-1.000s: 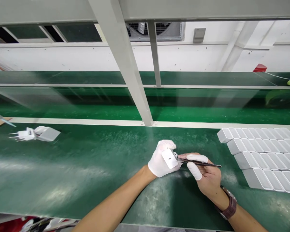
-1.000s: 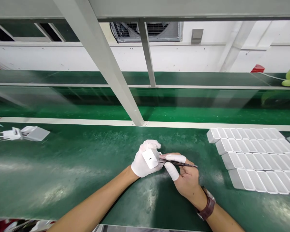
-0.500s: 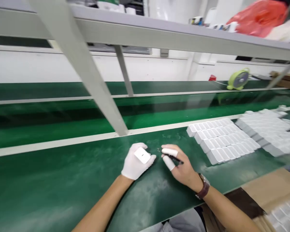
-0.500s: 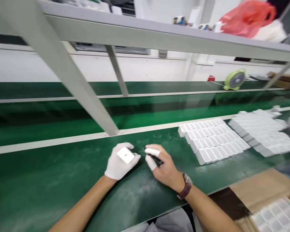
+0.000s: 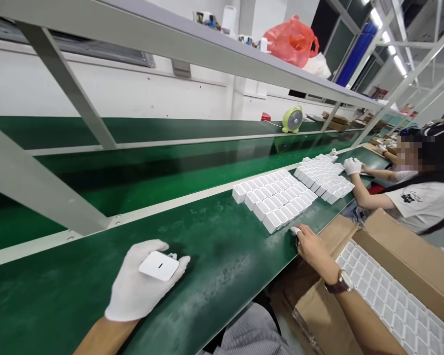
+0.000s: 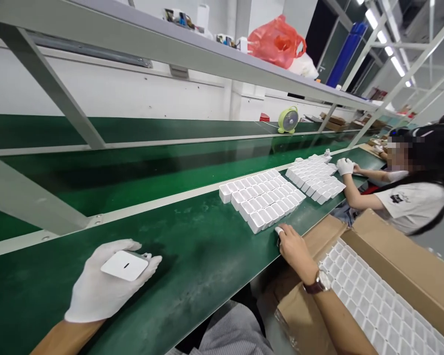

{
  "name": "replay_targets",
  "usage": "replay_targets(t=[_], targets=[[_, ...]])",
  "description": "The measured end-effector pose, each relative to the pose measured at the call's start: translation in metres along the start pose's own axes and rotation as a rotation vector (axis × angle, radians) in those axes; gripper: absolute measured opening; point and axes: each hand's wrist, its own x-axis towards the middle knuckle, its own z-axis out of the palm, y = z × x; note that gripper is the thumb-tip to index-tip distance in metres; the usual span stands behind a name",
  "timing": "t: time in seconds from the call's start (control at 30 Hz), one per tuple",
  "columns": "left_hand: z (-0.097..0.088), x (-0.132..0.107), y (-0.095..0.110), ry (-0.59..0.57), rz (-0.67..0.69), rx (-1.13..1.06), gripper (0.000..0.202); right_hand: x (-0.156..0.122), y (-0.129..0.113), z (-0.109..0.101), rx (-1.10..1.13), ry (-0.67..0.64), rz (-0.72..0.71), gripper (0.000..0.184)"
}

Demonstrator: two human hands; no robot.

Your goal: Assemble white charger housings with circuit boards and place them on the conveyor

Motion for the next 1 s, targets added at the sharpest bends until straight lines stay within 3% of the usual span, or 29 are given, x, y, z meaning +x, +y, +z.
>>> replay_targets(t=[0.1,0.27,0.4,0.53,0.63,0.77,0.9,1.0], targets=[[0.0,0.0,0.0,-0.023,0.095,0.019,0.041,0.006,0.024,0.012,-0.051,-0.008,0.083,0.047],[0.003,-0.002,-0.008,0.019,0.133,0.022,0.044,-0.002,0.032,0.019,-0.07,0.017,0.106,0.049],[0.005,-0.003,-0.007,0.085,0.214,-0.004,0.043,-0.015,0.046,0.036,-0.015,0.133,-0.035,0.033],[0.007,0.003,-0.003,0.153,0.302,-0.047,0.048,-0.011,0.069,0.06,0.11,0.264,-0.183,0.031],[0.008,0.005,0.001,0.162,0.318,-0.078,0.051,-0.005,0.067,0.053,0.135,0.335,-0.178,0.026],[0.01,0.004,0.003,0.144,0.286,-0.117,0.052,0.012,0.019,0.003,0.269,0.45,-0.139,0.017],[0.011,0.003,0.001,0.116,0.234,-0.183,0.053,0.05,-0.062,-0.038,0.605,0.51,-0.233,0.037],[0.011,0.002,0.0,0.106,0.202,-0.236,0.053,0.084,-0.122,-0.051,0.795,0.37,-0.359,0.046]])
